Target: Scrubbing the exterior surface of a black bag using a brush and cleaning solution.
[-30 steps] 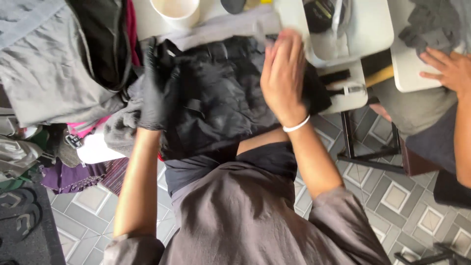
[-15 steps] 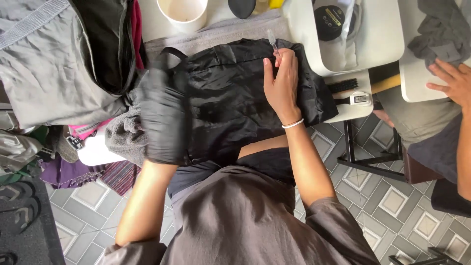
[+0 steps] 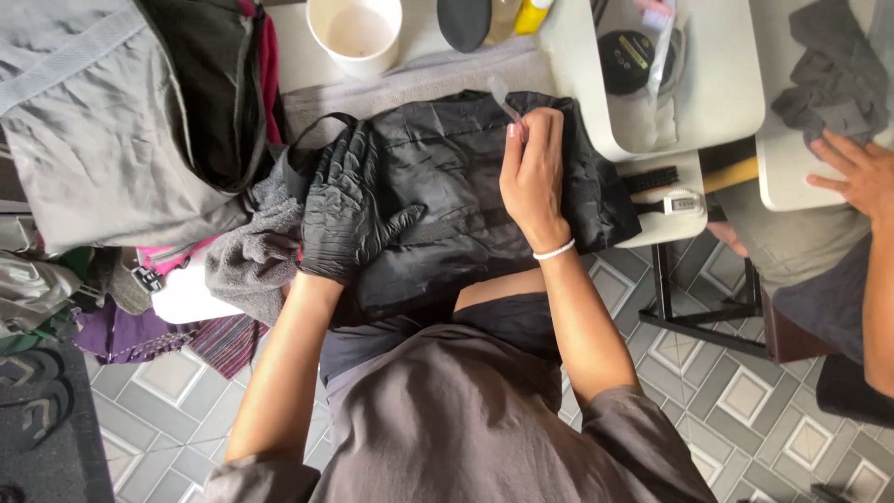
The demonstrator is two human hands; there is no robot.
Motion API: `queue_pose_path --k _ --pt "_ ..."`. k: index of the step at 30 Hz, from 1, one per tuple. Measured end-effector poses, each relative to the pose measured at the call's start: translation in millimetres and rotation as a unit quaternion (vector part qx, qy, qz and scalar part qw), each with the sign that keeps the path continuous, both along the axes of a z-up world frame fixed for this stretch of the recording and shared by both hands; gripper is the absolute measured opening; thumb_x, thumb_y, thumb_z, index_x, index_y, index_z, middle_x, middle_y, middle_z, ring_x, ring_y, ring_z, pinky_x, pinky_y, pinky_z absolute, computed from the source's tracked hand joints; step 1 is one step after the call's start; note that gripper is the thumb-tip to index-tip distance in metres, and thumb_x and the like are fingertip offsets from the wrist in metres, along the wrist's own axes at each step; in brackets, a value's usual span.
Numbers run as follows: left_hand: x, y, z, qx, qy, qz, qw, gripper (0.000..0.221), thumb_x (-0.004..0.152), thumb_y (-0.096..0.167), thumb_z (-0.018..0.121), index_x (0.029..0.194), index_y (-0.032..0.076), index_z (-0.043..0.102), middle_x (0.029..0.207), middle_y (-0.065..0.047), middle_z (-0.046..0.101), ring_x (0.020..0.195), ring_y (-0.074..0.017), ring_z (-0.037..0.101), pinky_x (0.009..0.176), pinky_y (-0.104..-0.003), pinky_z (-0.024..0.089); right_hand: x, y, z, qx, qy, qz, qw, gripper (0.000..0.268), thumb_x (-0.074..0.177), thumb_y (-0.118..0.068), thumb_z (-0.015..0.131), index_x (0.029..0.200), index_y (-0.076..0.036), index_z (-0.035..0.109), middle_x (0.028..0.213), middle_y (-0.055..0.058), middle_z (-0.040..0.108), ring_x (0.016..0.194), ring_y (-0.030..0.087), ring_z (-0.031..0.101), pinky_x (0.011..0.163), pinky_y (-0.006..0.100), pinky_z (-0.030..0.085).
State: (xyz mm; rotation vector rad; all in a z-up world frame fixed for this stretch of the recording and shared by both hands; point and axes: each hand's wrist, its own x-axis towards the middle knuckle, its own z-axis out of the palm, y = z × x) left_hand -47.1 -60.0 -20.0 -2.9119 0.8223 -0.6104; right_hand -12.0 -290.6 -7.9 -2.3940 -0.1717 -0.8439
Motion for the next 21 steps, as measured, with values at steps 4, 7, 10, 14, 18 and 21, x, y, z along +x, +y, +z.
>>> queue_pose_path --k 4,7,10,14,18,21 --pt "5 11 -4 -0.042 0.012 0.015 0.999 0.064 0.095 0.025 0.044 0.156 0.005 0.037 0.138 -0.02 0.061 0.121 -0.0338 0.06 0.117 -0.048 0.038 14 15 29 -0.013 0.03 0.073 0.997 0.008 0.108 -0.013 0.058 0.105 -0.006 0.058 0.092 0.004 0.045 0.081 0.029 0.06 0.07 0.034 0.053" --pt "4 21 -12 -0.071 0.027 0.021 0.997 0.065 0.094 0.029 0.045 0.154 0.004 0.038 0.138 -0.02 0.06 0.121 -0.0343 0.059 0.117 -0.049 0.038 37 33 60 -0.005 0.094 0.15 0.984 0.017 0.105 -0.007 0.061 0.121 -0.003 0.055 0.101 0.013 0.055 0.087 0.032 0.064 0.074 0.039 0.055" --pt "16 33 -23 -0.1 0.033 0.021 0.994 0.066 0.094 0.033 0.047 0.152 0.004 0.04 0.138 -0.02 0.06 0.122 -0.0349 0.059 0.117 -0.049 0.038 71 54 78 -0.042 0.129 0.209 0.968 0.024 0.1 0.002 0.058 0.124 -0.001 0.054 0.105 0.017 0.058 0.089 0.032 0.063 0.077 0.044 0.052" --pt "22 50 -27 -0.138 0.044 0.021 0.989 0.067 0.093 0.038 0.049 0.15 0.003 0.042 0.138 -0.021 0.06 0.122 -0.0356 0.058 0.116 -0.05 0.037 120 79 66 -0.213 0.141 0.162 0.953 0.014 0.098 0.002 0.055 0.106 -0.001 0.065 0.09 0.018 0.057 0.074 0.043 0.063 0.059 0.052 0.052" --pt "27 52 -12 -0.175 0.06 0.025 0.982 0.069 0.093 0.043 0.05 0.148 0.003 0.044 0.138 -0.021 0.059 0.123 -0.0364 0.058 0.116 -0.05 0.037 152 99 40 -0.338 0.11 0.101 0.929 0.014 0.086 0.009 0.057 0.088 -0.004 0.061 0.076 0.015 0.06 0.065 0.037 0.064 0.05 0.047 0.052" --pt "26 55 -10 -0.204 0.074 0.024 0.976 0.071 0.092 0.047 0.052 0.147 0.002 0.046 0.138 -0.021 0.059 0.124 -0.0369 0.057 0.116 -0.05 0.037 169 110 26 -0.39 0.166 0.075 0.903 0.021 0.078 0.016 0.059 0.077 -0.002 0.071 0.089 0.018 0.061 0.058 0.033 0.066 0.048 0.044 0.053"
